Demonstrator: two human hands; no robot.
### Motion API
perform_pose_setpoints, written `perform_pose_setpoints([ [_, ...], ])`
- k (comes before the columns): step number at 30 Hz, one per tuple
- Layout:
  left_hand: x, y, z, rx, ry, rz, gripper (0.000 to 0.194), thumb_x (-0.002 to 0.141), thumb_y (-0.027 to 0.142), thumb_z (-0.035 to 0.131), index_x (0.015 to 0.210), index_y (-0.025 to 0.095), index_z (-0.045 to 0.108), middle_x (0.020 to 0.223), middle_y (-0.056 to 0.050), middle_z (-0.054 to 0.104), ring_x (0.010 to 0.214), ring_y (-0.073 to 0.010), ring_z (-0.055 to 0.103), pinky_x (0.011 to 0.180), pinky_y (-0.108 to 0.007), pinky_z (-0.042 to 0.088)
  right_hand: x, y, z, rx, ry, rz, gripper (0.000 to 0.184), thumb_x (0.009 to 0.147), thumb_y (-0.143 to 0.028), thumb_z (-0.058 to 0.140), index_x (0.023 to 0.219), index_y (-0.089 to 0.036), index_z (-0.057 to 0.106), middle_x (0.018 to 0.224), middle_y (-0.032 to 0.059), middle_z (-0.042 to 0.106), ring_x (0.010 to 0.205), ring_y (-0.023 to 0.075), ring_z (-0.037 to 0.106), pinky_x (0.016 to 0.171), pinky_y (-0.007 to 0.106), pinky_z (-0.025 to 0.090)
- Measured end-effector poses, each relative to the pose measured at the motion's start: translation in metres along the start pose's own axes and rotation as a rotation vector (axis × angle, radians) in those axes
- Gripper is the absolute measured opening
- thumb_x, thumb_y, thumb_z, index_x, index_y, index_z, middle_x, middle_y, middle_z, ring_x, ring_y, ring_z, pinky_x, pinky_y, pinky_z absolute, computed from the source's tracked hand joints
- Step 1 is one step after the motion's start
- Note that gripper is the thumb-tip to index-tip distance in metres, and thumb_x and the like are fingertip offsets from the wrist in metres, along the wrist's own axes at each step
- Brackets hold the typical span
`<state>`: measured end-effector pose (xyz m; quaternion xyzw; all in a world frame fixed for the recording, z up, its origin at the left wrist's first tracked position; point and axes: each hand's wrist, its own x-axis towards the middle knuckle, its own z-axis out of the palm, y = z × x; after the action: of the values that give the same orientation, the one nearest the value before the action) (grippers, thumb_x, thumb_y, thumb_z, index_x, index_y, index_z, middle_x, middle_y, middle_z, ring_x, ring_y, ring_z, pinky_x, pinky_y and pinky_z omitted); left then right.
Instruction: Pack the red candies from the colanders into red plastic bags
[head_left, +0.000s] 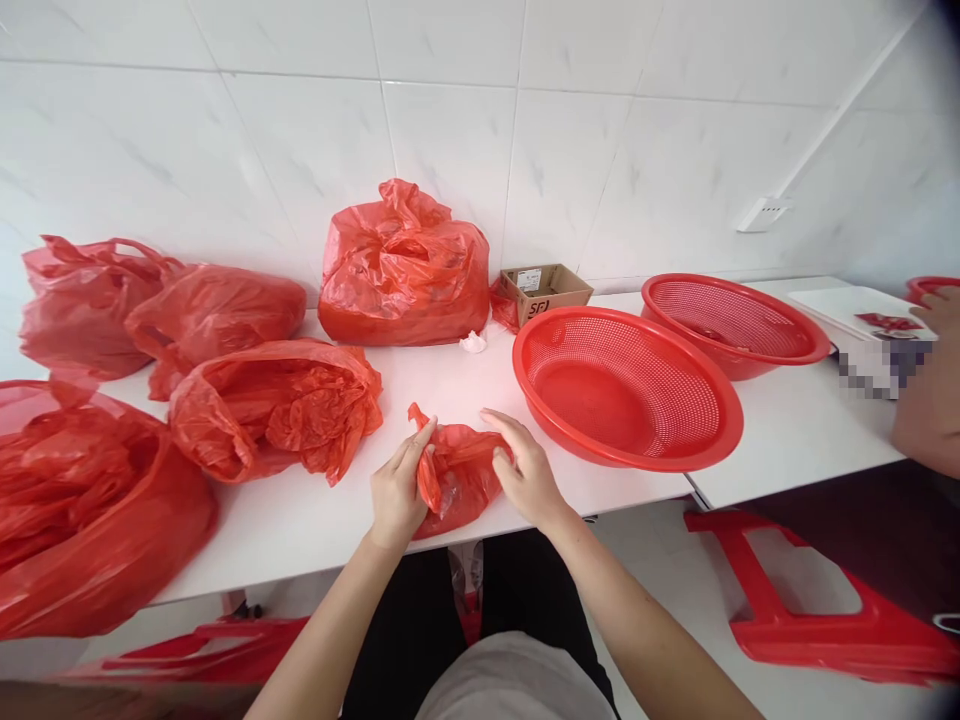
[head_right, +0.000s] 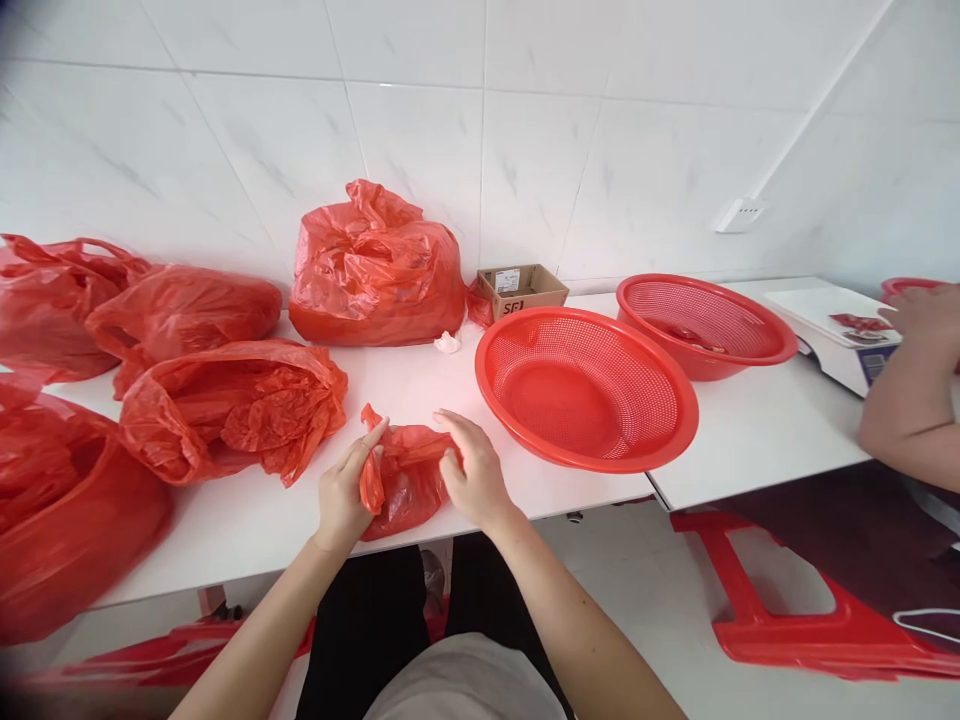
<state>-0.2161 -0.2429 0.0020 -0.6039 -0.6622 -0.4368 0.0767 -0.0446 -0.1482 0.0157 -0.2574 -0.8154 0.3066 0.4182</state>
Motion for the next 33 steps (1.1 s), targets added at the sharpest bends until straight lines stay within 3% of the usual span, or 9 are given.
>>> perform_pose_setpoints([
  [3,-0.007,0.003,0.01,-0.026,-0.068,-0.066,0.045,0.094,0.017,0.043,0.139,0.019,0.048,0.128,-0.009,0.065,0.11,-0.0187,0.065,0.089,-0.028,0.052,-0.002,-0.009,0.011,-0.137,-0.109,-0.071,0.049,0.092,-0.02,0.041,0.141,-0.018,0.047,0.147,0.0081,0.045,0.139,0.0234,0.037,0.115,0.047,0.033],
  [8,-0.008,0.003,0.019,0.013,-0.154,-0.152,0.048,0.091,0.015,0.044,0.138,0.019,0.05,0.132,-0.009,0.063,0.109,-0.0211,0.067,0.089,-0.032,0.054,-0.011,0.01,0.038,-0.321,-0.233,0.028,0.055,0.1,-0.039,0.034,0.144,-0.008,0.042,0.15,0.0146,0.04,0.141,0.0279,0.033,0.116,0.05,0.029],
  [14,-0.003,0.003,0.022,0.067,-0.246,-0.241,0.052,0.087,0.011,0.043,0.138,0.021,0.052,0.13,-0.009,0.064,0.102,-0.026,0.069,0.082,-0.037,0.056,-0.013,0.022,0.042,-0.337,-0.282,0.06,0.053,0.101,-0.04,0.031,0.144,-0.012,0.044,0.148,0.0108,0.044,0.14,0.0251,0.036,0.117,0.048,0.029],
  [21,-0.004,0.005,0.021,0.01,-0.251,-0.288,0.05,0.087,0.011,0.044,0.134,0.024,0.056,0.128,-0.008,0.066,0.105,-0.027,0.068,0.083,-0.04,0.054,-0.014,0.022,0.044,-0.297,-0.286,0.091,0.05,0.101,-0.037,0.033,0.141,-0.013,0.049,0.146,0.0097,0.047,0.141,0.0274,0.034,0.118,0.05,0.024],
  [25,0.005,0.011,0.008,-0.091,-0.233,-0.249,0.043,0.089,0.015,0.047,0.129,0.025,0.06,0.125,-0.005,0.068,0.109,-0.0225,0.065,0.092,-0.038,0.051,-0.005,0.018,0.038,-0.026,-0.168,0.101,0.042,0.093,-0.032,0.05,0.132,-0.019,0.057,0.137,0.0095,0.056,0.129,0.0249,0.048,0.112,0.046,0.034],
  [28,0.019,0.024,-0.006,-0.187,-0.221,-0.187,0.037,0.088,0.026,0.058,0.124,0.029,0.064,0.118,-0.003,0.071,0.109,-0.0226,0.062,0.097,-0.039,0.048,0.008,0.006,0.033,0.324,-0.083,0.18,0.025,0.088,-0.029,0.057,0.109,-0.022,0.068,0.121,0.0068,0.064,0.117,0.0222,0.056,0.104,0.039,0.042],
  [30,0.026,0.031,-0.014,-0.381,-0.154,-0.245,0.031,0.083,0.028,0.065,0.114,0.028,0.07,0.112,-0.004,0.073,0.107,-0.0223,0.063,0.098,-0.038,0.047,0.017,-0.005,0.031,0.644,-0.041,0.334,0.019,0.088,-0.035,0.058,0.097,-0.022,0.069,0.111,0.0054,0.068,0.109,0.0216,0.061,0.1,0.038,0.044],
  [33,0.027,0.036,-0.022,-0.677,0.005,-0.413,0.021,0.084,0.033,0.066,0.102,0.024,0.073,0.102,-0.005,0.075,0.097,-0.0197,0.068,0.093,-0.035,0.051,0.029,-0.015,0.029,1.15,0.028,0.615,0.024,0.085,-0.045,0.063,0.085,-0.02,0.065,0.101,0.0048,0.07,0.098,0.0205,0.064,0.095,0.037,0.046],
])
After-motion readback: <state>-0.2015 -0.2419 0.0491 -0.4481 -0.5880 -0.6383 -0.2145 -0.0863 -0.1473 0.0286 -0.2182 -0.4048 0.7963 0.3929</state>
